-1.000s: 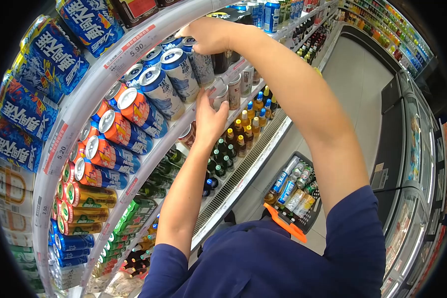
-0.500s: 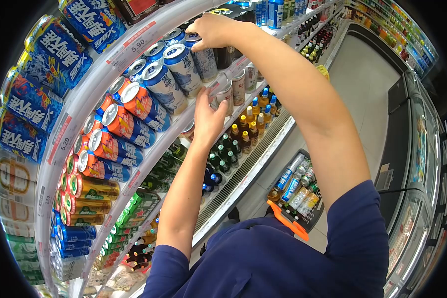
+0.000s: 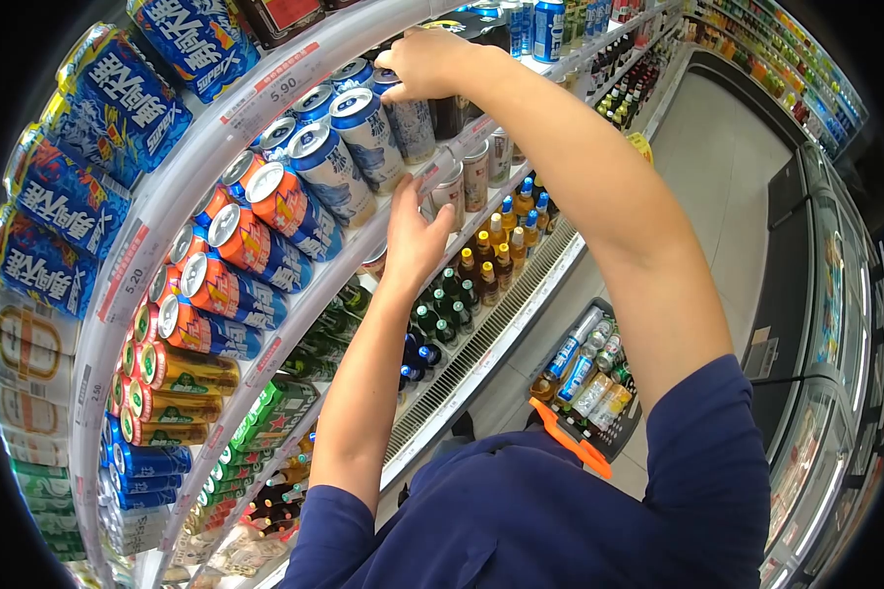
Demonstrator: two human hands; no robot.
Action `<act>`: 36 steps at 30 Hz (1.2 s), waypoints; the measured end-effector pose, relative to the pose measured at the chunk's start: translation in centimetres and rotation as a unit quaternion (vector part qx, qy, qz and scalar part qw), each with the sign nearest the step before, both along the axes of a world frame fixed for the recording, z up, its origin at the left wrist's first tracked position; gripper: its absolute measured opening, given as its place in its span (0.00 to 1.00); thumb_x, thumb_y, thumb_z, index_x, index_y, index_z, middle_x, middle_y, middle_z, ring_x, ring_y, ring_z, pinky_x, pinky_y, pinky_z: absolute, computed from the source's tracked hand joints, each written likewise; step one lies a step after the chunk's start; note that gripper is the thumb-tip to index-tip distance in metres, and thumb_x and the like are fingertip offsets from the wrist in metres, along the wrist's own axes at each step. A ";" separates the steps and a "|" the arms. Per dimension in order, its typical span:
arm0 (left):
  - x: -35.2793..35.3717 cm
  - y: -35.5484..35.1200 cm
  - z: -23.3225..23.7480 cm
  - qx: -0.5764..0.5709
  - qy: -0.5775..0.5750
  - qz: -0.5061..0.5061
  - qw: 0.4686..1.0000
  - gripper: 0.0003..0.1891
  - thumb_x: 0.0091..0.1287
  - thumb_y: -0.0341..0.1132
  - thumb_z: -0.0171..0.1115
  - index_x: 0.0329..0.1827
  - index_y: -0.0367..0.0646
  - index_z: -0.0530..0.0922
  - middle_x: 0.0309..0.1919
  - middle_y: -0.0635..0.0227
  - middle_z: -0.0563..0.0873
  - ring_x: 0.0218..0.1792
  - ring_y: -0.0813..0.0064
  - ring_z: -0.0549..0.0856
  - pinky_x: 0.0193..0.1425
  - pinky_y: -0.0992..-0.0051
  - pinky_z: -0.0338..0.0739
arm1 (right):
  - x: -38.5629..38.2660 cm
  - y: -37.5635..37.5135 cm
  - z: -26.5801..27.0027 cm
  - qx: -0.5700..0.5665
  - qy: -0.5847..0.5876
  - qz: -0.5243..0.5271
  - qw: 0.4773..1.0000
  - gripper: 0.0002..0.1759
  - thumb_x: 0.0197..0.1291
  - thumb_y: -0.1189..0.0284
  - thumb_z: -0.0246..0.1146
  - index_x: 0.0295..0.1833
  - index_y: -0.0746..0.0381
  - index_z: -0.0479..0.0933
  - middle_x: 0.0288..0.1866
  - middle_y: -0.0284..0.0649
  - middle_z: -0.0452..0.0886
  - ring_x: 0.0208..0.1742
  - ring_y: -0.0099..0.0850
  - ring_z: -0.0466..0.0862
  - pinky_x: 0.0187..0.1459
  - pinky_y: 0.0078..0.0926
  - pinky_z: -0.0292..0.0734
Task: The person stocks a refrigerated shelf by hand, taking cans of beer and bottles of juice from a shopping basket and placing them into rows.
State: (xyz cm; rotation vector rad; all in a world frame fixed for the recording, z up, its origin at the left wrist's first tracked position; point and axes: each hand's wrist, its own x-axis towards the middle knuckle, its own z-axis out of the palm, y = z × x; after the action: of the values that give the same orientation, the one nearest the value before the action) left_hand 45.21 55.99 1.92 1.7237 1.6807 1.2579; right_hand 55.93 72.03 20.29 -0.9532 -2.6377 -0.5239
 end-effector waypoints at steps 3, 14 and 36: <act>-0.1 0.0 0.1 -0.005 0.008 -0.002 1.000 0.38 0.67 0.41 0.66 0.76 0.25 0.67 0.79 0.38 0.65 0.81 0.45 0.65 0.85 0.58 0.59 | 0.2 -0.1 0.5 -0.029 0.008 0.025 0.999 0.28 0.63 0.56 0.71 0.67 0.55 0.83 0.62 0.44 0.88 0.68 0.44 0.82 0.66 0.45 0.80; -0.4 0.1 -0.2 0.000 0.042 -0.005 0.999 0.38 0.68 0.39 0.67 0.78 0.26 0.65 0.80 0.40 0.64 0.79 0.46 0.69 0.80 0.58 0.67 | 0.5 -0.1 0.9 -0.130 0.035 0.094 0.986 0.33 0.55 0.71 0.73 0.69 0.60 0.80 0.59 0.52 0.87 0.60 0.48 0.86 0.65 0.41 0.81; -0.4 0.3 -0.7 -0.002 0.056 -0.014 0.998 0.39 0.70 0.36 0.67 0.80 0.27 0.62 0.82 0.45 0.60 0.77 0.47 0.73 0.75 0.59 0.78 | 0.3 -0.2 1.1 -0.094 0.026 0.064 0.993 0.37 0.54 0.63 0.78 0.71 0.62 0.79 0.66 0.51 0.84 0.66 0.48 0.83 0.69 0.40 0.78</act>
State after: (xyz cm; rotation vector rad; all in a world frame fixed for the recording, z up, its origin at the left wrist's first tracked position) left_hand 44.83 56.28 1.25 1.8407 1.7124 1.1641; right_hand 56.20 71.79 21.39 -0.8300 -2.7131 -0.2218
